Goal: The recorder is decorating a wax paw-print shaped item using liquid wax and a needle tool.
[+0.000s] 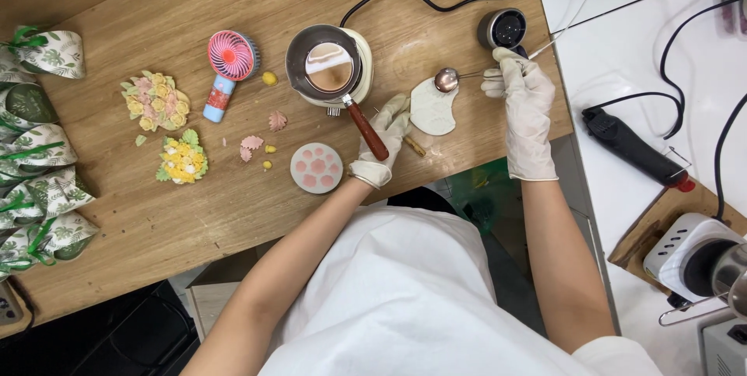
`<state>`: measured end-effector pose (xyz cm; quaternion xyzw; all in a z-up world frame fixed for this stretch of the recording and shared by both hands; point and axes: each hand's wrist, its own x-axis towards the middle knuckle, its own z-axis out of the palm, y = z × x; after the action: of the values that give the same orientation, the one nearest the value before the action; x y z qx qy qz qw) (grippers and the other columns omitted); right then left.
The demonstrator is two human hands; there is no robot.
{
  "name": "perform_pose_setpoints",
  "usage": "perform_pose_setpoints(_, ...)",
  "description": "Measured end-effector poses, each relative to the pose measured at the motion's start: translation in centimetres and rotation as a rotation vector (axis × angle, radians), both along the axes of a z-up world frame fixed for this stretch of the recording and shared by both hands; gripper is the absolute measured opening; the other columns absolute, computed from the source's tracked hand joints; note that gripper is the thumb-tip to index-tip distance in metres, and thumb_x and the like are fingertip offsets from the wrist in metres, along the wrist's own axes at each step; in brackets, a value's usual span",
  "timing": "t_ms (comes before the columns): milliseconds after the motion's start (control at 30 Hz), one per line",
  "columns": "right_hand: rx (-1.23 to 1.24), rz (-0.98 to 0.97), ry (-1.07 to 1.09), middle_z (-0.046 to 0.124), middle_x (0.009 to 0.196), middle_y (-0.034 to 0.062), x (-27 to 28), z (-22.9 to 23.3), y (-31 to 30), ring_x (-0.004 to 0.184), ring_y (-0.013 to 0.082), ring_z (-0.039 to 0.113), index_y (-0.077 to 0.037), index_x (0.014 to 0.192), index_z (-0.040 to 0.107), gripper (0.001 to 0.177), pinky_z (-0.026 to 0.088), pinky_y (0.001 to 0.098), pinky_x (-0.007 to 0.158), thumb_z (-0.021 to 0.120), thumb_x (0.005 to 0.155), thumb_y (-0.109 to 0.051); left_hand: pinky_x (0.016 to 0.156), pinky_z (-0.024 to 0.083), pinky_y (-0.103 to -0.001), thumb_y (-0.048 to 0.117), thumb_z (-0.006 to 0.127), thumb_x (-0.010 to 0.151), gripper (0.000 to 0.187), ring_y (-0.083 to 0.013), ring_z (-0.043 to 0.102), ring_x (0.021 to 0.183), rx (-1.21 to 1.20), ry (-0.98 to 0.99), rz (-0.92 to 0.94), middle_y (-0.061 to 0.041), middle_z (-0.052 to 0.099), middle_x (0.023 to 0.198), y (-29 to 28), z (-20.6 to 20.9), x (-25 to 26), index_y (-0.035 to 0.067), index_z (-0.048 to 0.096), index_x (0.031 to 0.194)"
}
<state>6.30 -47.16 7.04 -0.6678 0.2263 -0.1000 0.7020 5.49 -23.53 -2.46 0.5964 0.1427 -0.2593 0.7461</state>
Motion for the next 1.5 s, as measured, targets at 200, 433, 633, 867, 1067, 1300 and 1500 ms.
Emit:
perform_pose_setpoints(200,-0.024,0.027,0.023,0.074,0.099,0.0086,-0.1,0.0,0.3,0.080,0.0114,0.070,0.000,0.121,0.070,0.022,0.059,0.0237,0.072,0.061,0.109,-0.017,0.099,0.056,-0.030,0.009,0.055,0.100,0.042,-0.0180,0.065,0.119,-0.048,0.005,-0.005,-0.014,0.063,0.137,2.2,1.8,-1.2,0.001,0.054,0.141)
perform_pose_setpoints(433,-0.022,0.044,0.034,0.072,0.101,0.0068,-0.2,0.6,1.0,0.083,0.0101,0.068,-0.001,0.123,0.070,0.023,0.057,0.0223,0.075,0.061,0.110,-0.018,0.091,0.058,-0.029,0.012,0.059,0.100,0.032,-0.0207,0.073,0.108,-0.109,0.271,-0.040,-0.014,0.075,0.116,5.5,4.2,-2.7,-0.005,0.064,0.126)
perform_pose_setpoints(633,-0.038,0.061,0.027,0.072,0.101,0.0052,-0.3,0.3,1.0,0.084,0.0097,0.068,-0.002,0.123,0.070,0.023,0.056,0.0222,0.076,0.061,0.109,-0.018,0.090,0.059,-0.028,0.009,0.058,0.099,0.023,-0.0189,0.073,0.105,0.037,0.306,-0.049,-0.013,0.074,0.116,7.8,5.1,-3.3,-0.002,0.066,0.117)
perform_pose_setpoints(867,-0.063,0.080,0.024,0.071,0.102,0.0026,-0.4,0.9,1.7,0.087,0.0089,0.067,-0.003,0.128,0.070,0.024,0.056,0.0222,0.079,0.062,0.109,-0.016,0.090,0.059,-0.030,0.008,0.051,0.101,0.020,-0.0187,0.074,0.103,-0.017,0.289,-0.055,-0.012,0.074,0.120,9.7,6.2,-3.8,-0.003,0.064,0.111)
perform_pose_setpoints(1067,-0.165,0.100,0.019,0.072,0.103,0.0035,-0.2,0.9,2.1,0.087,0.0083,0.067,-0.002,0.129,0.070,0.025,0.057,0.0225,0.080,0.064,0.108,-0.015,0.090,0.058,-0.029,0.010,0.052,0.101,0.022,-0.0183,0.073,0.102,0.002,0.307,-0.057,-0.013,0.074,0.118,9.8,6.6,-3.5,0.000,0.067,0.114)
perform_pose_setpoints(1300,-0.242,0.133,-0.053,0.072,0.119,0.0074,-0.4,1.6,2.7,0.091,0.0087,0.067,0.001,0.130,0.070,0.025,0.058,0.0232,0.083,0.066,0.108,-0.011,0.088,0.059,-0.028,0.010,0.053,0.102,0.020,-0.0188,0.074,0.099,-0.023,0.321,-0.065,-0.014,0.075,0.115,9.9,6.8,-3.4,-0.001,0.067,0.111)
perform_pose_setpoints(1500,-0.383,0.204,-0.195,0.070,0.134,0.0138,-1.5,0.7,2.1,0.102,0.0106,0.068,0.005,0.124,0.068,0.017,0.060,0.0255,0.091,0.064,0.109,0.000,0.089,0.060,-0.028,0.009,0.052,0.101,0.020,-0.0190,0.074,0.098,0.011,0.318,-0.072,-0.014,0.075,0.114,10.0,7.4,-3.1,-0.002,0.066,0.110)
